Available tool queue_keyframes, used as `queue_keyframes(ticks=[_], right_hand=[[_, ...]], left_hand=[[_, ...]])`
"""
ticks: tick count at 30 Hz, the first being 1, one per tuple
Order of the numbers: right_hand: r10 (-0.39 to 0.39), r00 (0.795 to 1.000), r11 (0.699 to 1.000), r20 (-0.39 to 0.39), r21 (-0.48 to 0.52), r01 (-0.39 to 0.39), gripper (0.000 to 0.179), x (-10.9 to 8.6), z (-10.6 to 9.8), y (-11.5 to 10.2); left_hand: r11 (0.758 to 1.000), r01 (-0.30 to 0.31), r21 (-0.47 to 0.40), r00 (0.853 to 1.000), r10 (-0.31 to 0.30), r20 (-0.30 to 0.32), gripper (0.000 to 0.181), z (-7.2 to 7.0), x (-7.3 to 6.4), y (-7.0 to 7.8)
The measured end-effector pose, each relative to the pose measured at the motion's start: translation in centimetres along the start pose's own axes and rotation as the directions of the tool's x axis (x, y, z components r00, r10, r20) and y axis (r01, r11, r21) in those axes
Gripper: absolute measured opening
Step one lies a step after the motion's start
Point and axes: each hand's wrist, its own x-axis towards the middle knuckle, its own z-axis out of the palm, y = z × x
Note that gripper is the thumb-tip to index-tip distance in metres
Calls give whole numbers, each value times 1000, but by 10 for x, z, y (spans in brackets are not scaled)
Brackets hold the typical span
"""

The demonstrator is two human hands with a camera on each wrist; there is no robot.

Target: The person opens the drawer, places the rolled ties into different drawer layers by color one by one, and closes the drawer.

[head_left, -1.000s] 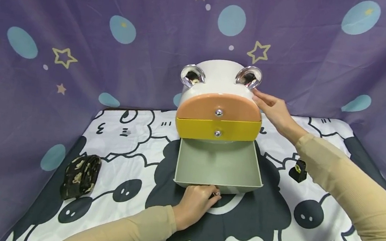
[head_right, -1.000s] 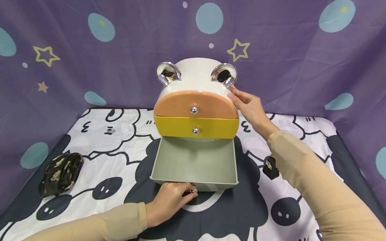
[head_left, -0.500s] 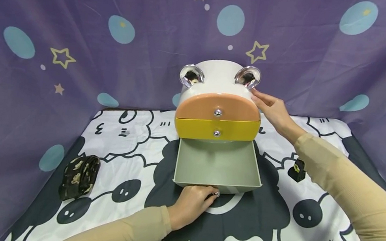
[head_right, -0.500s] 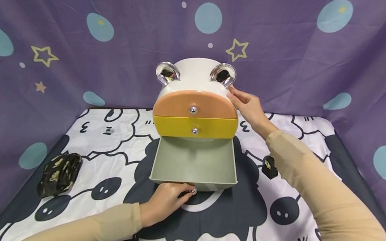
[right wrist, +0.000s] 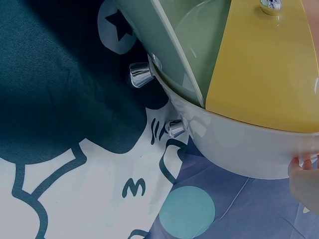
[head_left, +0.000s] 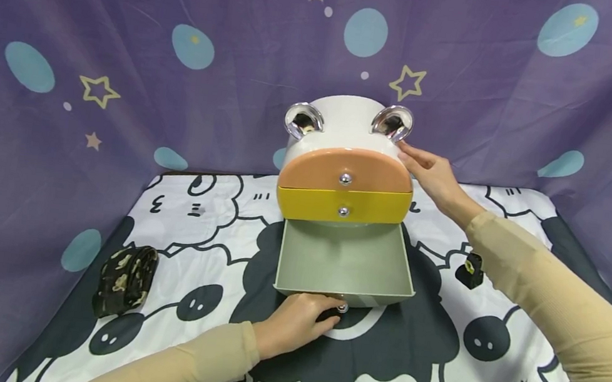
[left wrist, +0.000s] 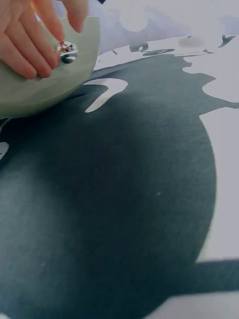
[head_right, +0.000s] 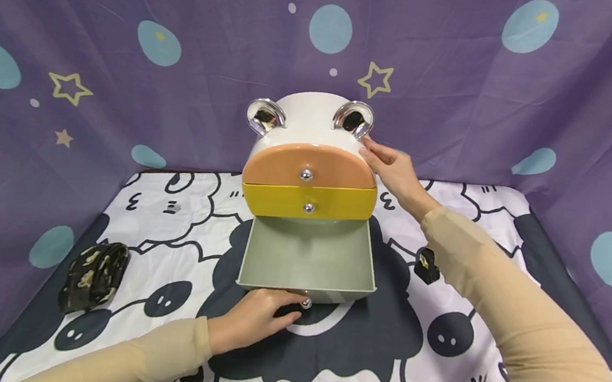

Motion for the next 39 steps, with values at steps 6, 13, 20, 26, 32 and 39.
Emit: queue_keyframes(ticks=[6, 13, 20, 26, 32, 39], right_hand=[[15, 1000, 1000, 5, -2, -15, 60, 0, 0, 0], [7, 1000, 1000, 3, -6, -7, 62, 2, 0, 1], [11, 1000, 1000, 4, -21, -11, 63, 2, -1, 1], [10, 1000, 1000, 7, -24, -10, 63, 2, -1, 1], [6, 1000, 1000, 9, -21, -6, 63, 2, -1, 1], [8, 1000, 1000, 0, -14, -8, 61, 2, 0, 1]], left_hand=[[999, -38, -20, 999, 38, 12, 23, -7, -6, -8], [997, -51, -51, 999, 52, 10, 19, -16, -17, -19], [998, -46, -49, 996, 42, -72, 13, -22, -30, -30], [999, -24, -38, 996, 20, -89, 11, -29, -40, -35], [999, -1, -44, 994, -4, -108, 11, -36, -50, -42], [997, 54, -54, 989, -61, -136, 10, -47, -64, -53]])
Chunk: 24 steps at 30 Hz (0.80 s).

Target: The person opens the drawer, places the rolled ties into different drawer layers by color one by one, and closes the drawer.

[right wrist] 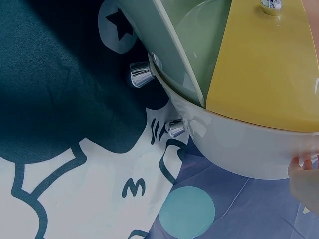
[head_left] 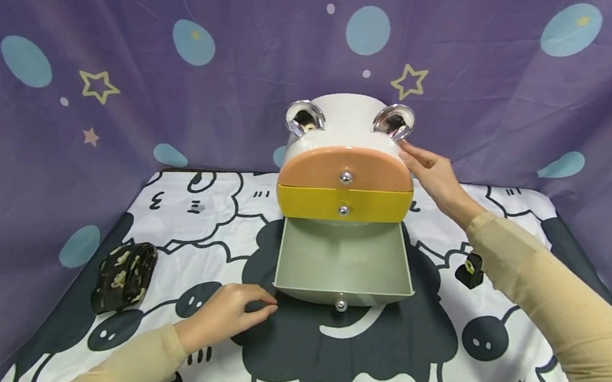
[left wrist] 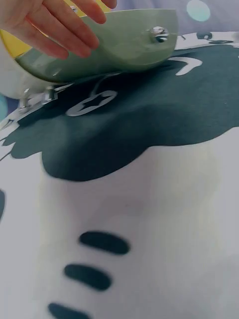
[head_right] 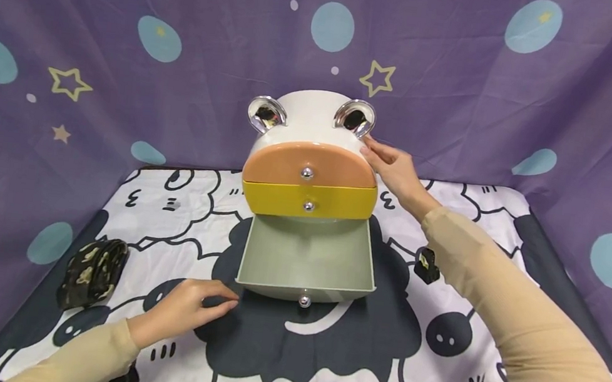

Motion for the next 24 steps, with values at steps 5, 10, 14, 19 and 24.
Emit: queue_keyframes(ticks=[5, 10, 14, 19, 24], right_hand=[[3, 1000, 1000, 0, 0, -3, 61, 0, -1, 0], [4, 1000, 1000, 8, -4, -4, 61, 1, -1, 0], [4, 1000, 1000, 9, -1, -4, 60, 0, 0, -1], [8, 1000, 1000, 7, 5, -8, 59, 0, 0, -1], [13, 1000, 1000, 3, 5, -13, 59, 0, 0, -1]], left_hand=[[999, 35, 28, 999, -34, -29, 9, -8, -4, -9], [996, 65, 67, 994, -59, -88, 8, -15, -9, -20], [989, 105, 105, 987, -90, -134, 8, -21, -13, -29], [974, 180, 140, 975, -157, -159, 9, -31, -19, -43], [959, 242, 147, 959, -213, -186, 11, -41, -25, -55]])
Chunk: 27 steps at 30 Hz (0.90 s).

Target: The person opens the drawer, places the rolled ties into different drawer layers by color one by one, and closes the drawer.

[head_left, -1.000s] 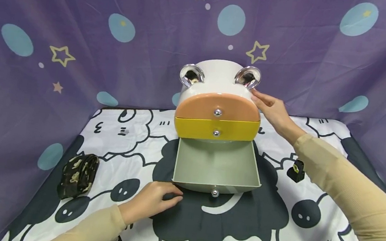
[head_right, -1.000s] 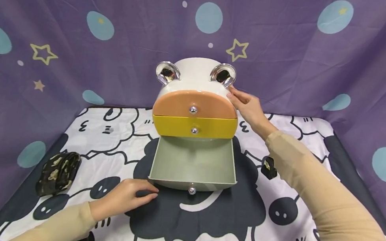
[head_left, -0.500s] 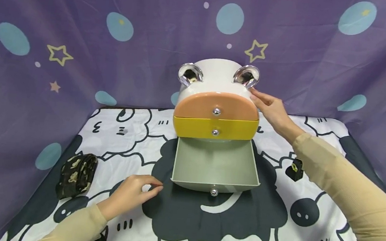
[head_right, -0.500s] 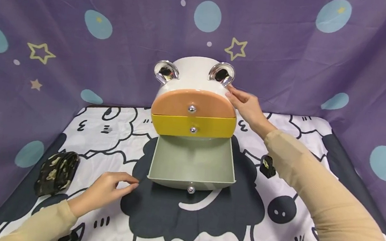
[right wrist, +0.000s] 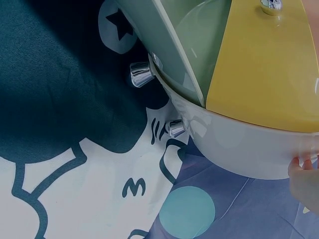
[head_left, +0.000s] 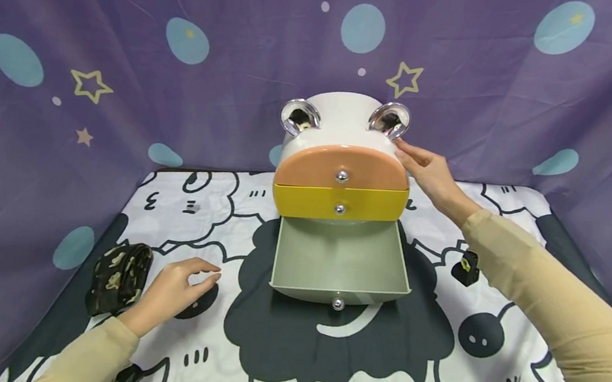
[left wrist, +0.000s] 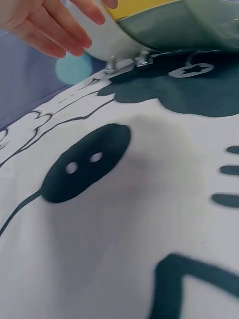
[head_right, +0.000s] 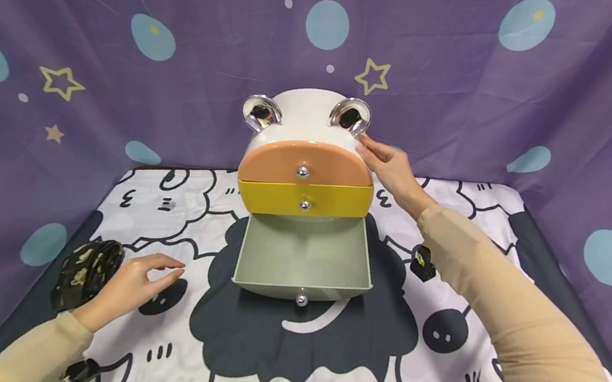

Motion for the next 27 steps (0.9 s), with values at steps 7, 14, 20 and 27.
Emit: queue_keyframes(ticks=[7, 14, 20, 27], right_hand=[[2, 1000, 1000, -1, -4, -2, 59, -1, 0, -1], [0, 1000, 1000, 9, -2, 0, 59, -2, 0, -1], [-3, 1000, 1000, 9, -2, 3, 60, -1, 0, 0], [-2, 1000, 1000, 5, -6, 2, 63, 0, 0, 2]], left_hand=[[998, 55, 20, 998, -55, 10, 15, -12, -3, -12], [992, 115, 45, 993, -116, 13, 19, -20, -8, -25], [978, 198, 73, 980, -200, 19, 26, -27, -12, -37], [972, 217, 89, 976, -218, 1, 30, -35, -18, -46]])
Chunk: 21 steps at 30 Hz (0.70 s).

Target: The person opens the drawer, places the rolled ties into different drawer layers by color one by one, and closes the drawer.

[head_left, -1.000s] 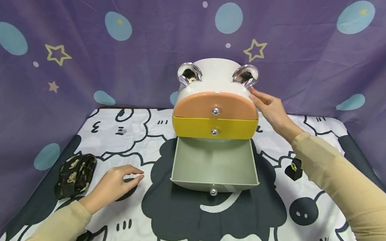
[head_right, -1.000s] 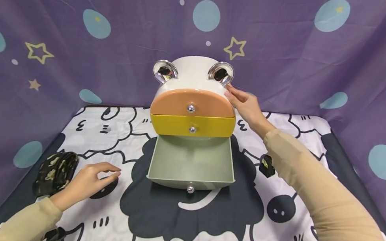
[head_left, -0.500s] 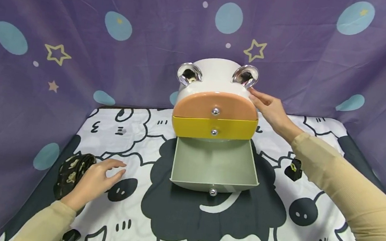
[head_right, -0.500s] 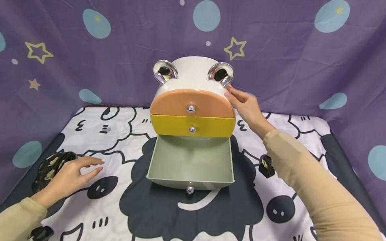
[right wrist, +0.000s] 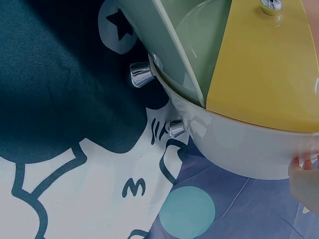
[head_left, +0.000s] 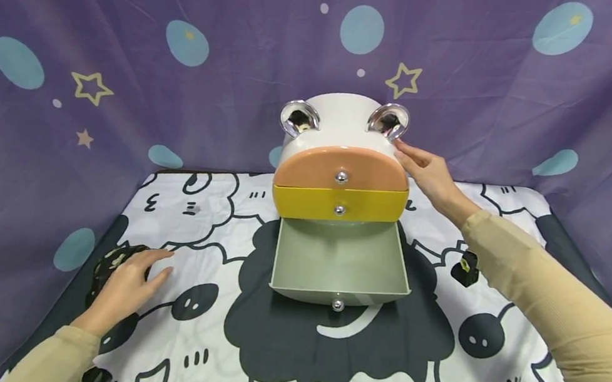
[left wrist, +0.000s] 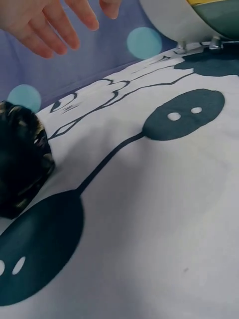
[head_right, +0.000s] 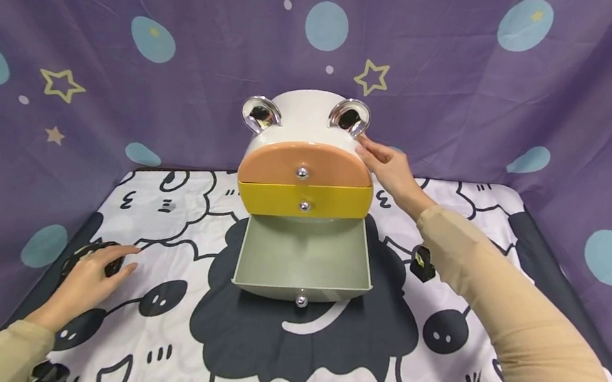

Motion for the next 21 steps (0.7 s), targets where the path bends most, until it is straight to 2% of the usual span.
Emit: queue_keyframes(ticks=[6, 13, 21], right_hand=[[-9, 1000, 1000, 5, 4, 9, 62, 0, 0, 1], [-1, 1000, 1000, -1, 12, 1, 60, -1, -1, 0], [13, 1000, 1000, 2, 14, -13, 62, 1, 0, 1]], left_hand=[[1000, -8, 9, 999, 8, -51, 29, -4, -4, -14], [997, 72, 23, 997, -72, -4, 34, -10, -6, -31], [989, 142, 35, 990, -141, -12, 37, -13, -13, -47]])
